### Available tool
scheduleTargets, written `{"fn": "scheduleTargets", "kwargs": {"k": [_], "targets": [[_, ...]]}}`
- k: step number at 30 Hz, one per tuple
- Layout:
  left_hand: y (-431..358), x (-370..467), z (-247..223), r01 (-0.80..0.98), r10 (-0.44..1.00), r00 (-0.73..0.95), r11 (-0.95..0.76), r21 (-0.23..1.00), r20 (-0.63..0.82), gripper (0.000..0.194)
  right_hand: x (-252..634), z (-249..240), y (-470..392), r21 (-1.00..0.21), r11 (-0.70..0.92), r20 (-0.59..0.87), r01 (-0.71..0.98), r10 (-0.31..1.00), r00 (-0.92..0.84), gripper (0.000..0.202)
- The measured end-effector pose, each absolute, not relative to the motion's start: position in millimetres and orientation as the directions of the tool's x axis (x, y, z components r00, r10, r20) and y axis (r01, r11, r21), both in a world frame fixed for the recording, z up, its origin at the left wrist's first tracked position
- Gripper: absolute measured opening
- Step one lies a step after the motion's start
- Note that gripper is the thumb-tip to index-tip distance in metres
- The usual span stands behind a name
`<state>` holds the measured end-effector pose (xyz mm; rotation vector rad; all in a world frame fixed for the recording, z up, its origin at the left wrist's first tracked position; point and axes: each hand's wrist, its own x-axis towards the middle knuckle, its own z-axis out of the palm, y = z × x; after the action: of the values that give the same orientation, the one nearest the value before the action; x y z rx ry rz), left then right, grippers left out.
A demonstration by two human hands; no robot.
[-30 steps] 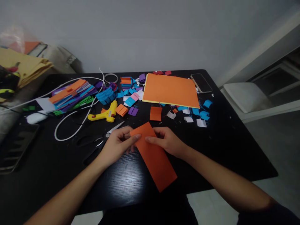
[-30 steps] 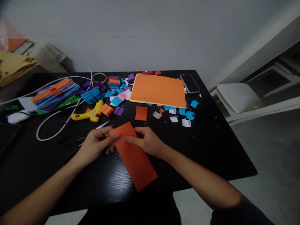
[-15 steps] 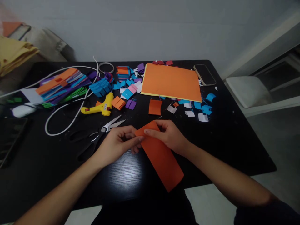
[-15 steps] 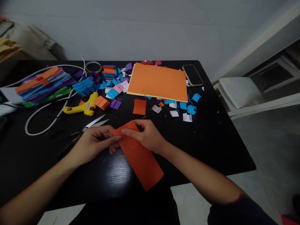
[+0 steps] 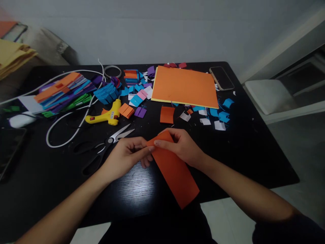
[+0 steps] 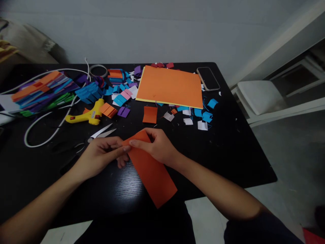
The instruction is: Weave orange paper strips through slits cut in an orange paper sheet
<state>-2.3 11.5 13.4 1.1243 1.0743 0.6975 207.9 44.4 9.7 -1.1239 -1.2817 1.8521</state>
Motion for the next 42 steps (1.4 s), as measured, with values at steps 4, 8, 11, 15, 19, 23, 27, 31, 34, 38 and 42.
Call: {"fn": "scheduleTargets", "kwargs": {"k": [4,8,11,15,19,23,27,31,34,38,42], "targets": [[9.7,-1.9,12.5,0.129,0.880,0.375,0.262,0.956,-0.292,0.027,207.4,9.7,45.0,-0.965,-0.261,-0.244,0.019,0.871,-0.426,0.025],[11.2,-7.1,12.6,0.179,0.951,0.290,0.058,0.982,-0.110,0.016,208.6,10.0,46.0,-0.939,-0.345,-0.312,0.003,0.847,-0.431,0.028],[13.6,-12.5,14.1,0.217,0.970,0.239,-0.103,0.971,0.049,0.025,209.4,11.4,46.5,-0.913,-0.407,-0.358,-0.020,0.827,-0.434,0.028],[14.8,-15.8,15.3,0.317,0.950,0.271,-0.243,0.917,0.158,0.020,208.8,14.1,46.7,-0.893,-0.449,-0.383,-0.044,0.806,-0.452,0.028],[14.4,-15.0,15.3,0.339,0.928,0.296,-0.322,0.884,0.225,0.019,208.0,15.2,46.4,-0.906,-0.422,-0.360,-0.035,0.811,-0.462,0.033],[14.2,-15.7,17.1,0.346,0.921,0.320,-0.332,0.878,0.222,0.019,208.5,14.3,45.3,-0.885,-0.465,-0.393,-0.040,0.788,-0.474,0.036],[14.5,-18.0,17.8,0.330,0.918,0.336,-0.324,0.887,0.211,0.018,208.6,13.8,44.5,-0.868,-0.494,-0.412,-0.060,0.781,-0.469,0.038],[14.0,-18.4,17.2,0.341,0.924,0.326,-0.314,0.886,0.201,0.016,208.1,13.9,44.6,-0.864,-0.499,-0.415,-0.063,0.778,-0.471,0.038],[13.3,-17.7,17.4,0.337,0.924,0.325,-0.311,0.889,0.200,0.016,208.0,13.7,44.6,-0.863,-0.501,-0.414,-0.068,0.778,-0.473,0.038],[13.5,-16.7,17.6,0.325,0.923,0.329,-0.310,0.893,0.201,0.015,208.1,13.1,44.5,-0.863,-0.500,-0.413,-0.068,0.776,-0.476,0.040],[14.2,-16.3,17.0,0.321,0.924,0.316,-0.317,0.893,0.214,0.015,208.6,12.3,44.3,-0.867,-0.495,-0.413,-0.061,0.780,-0.469,0.040]]}}
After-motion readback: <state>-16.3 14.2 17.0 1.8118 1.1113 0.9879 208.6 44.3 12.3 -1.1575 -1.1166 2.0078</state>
